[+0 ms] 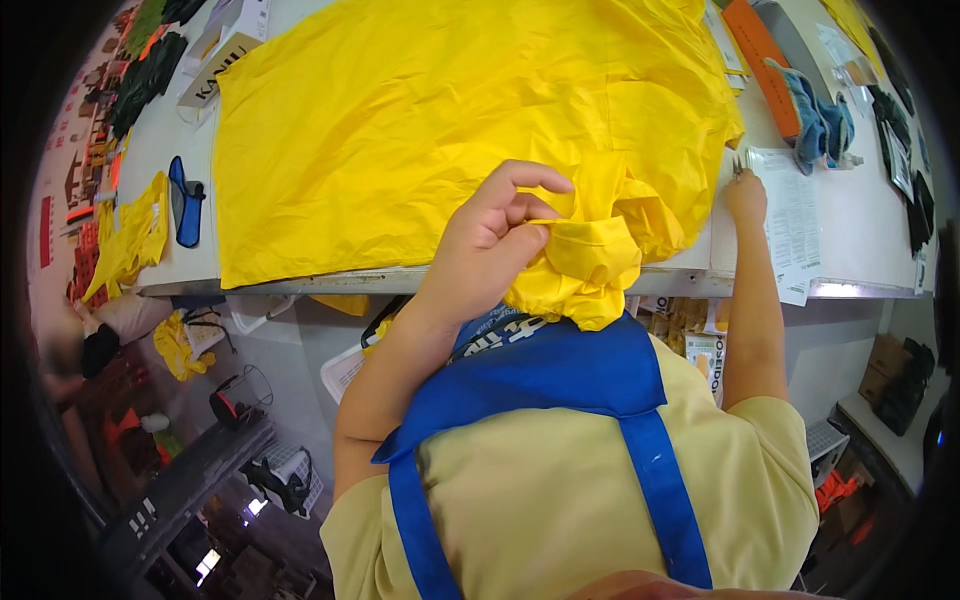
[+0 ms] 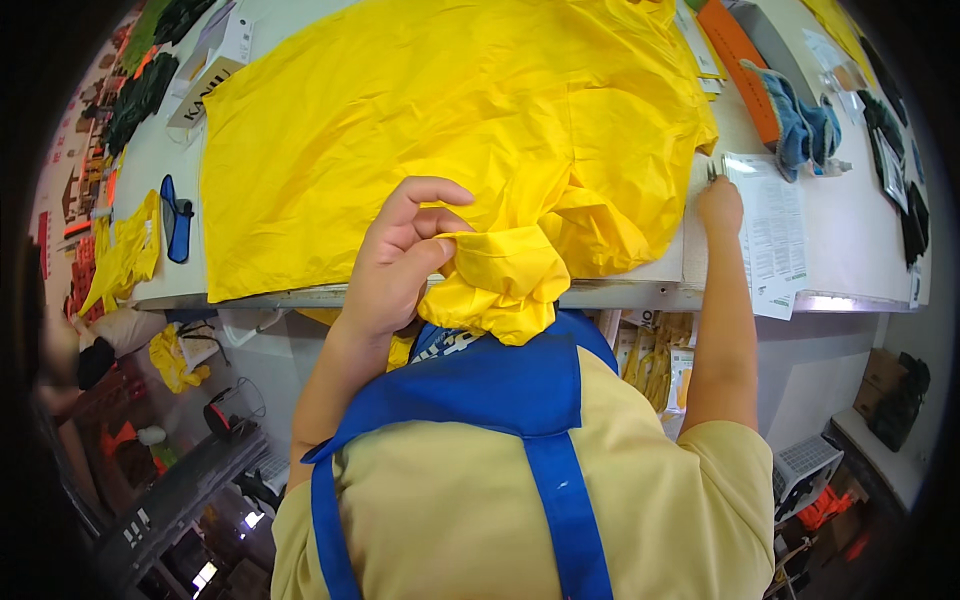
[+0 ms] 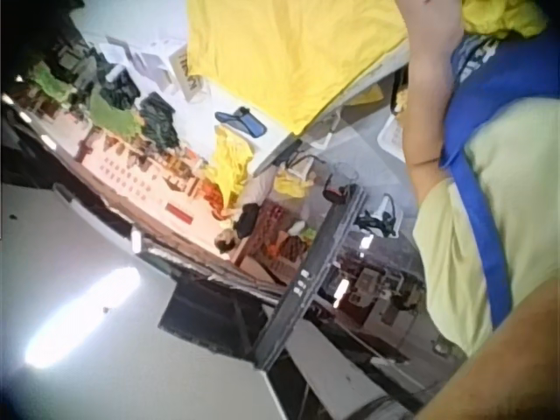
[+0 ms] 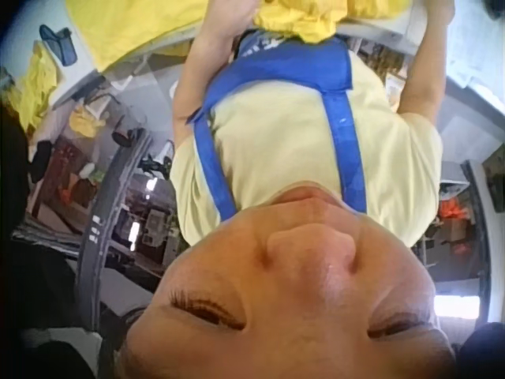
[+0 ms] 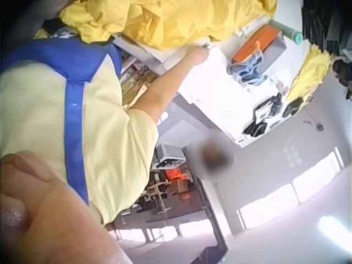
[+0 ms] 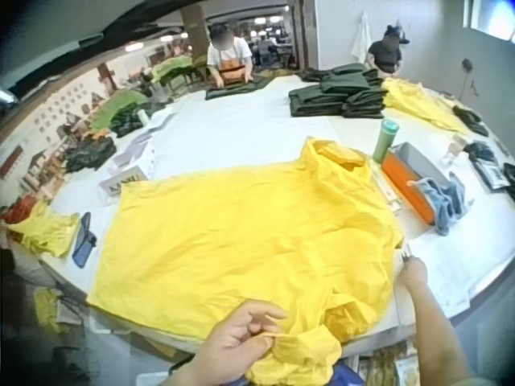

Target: The person folds a yellow garment on a white table, smoothing and aligning the fabric, then uses scissors to trim a small edge. The person continues folding the garment into a compact rectangle and places it into a white basket.

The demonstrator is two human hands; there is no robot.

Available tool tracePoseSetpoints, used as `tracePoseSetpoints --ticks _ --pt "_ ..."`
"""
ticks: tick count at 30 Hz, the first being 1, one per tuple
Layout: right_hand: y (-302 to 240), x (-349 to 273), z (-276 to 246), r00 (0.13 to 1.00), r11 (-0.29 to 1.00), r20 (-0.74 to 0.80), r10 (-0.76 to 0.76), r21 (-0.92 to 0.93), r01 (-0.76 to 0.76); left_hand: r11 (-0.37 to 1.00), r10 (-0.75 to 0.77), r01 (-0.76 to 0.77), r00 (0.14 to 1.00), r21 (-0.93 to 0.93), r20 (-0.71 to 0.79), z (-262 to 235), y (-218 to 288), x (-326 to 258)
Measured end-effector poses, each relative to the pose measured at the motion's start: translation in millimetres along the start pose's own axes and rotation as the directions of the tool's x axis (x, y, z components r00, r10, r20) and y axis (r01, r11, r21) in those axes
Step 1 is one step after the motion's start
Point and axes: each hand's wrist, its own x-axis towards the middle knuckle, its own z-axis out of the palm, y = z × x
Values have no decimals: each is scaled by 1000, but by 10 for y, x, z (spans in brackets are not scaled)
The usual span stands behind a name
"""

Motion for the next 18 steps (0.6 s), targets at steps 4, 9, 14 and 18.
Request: tracePoseSetpoints --ticks 4,9,14,18 --pt "-401 -299 -748 996 409 54 70 909 -79 999 -15 16 999 29 -38 73 54 24" --pt "-1288 -1287 -2053 693 283 -448 -565 684 673 995 -56 69 983 72 -177 159 139 53" --pt "-1528 -1636 -2444 466 211 -361 -808 561 800 996 -30 50 972 80 -232 185 113 123" --pt "-1637 -1713 -2419 515 239 -378 -769 577 781 991 -36 64 972 116 -233 164 98 137"
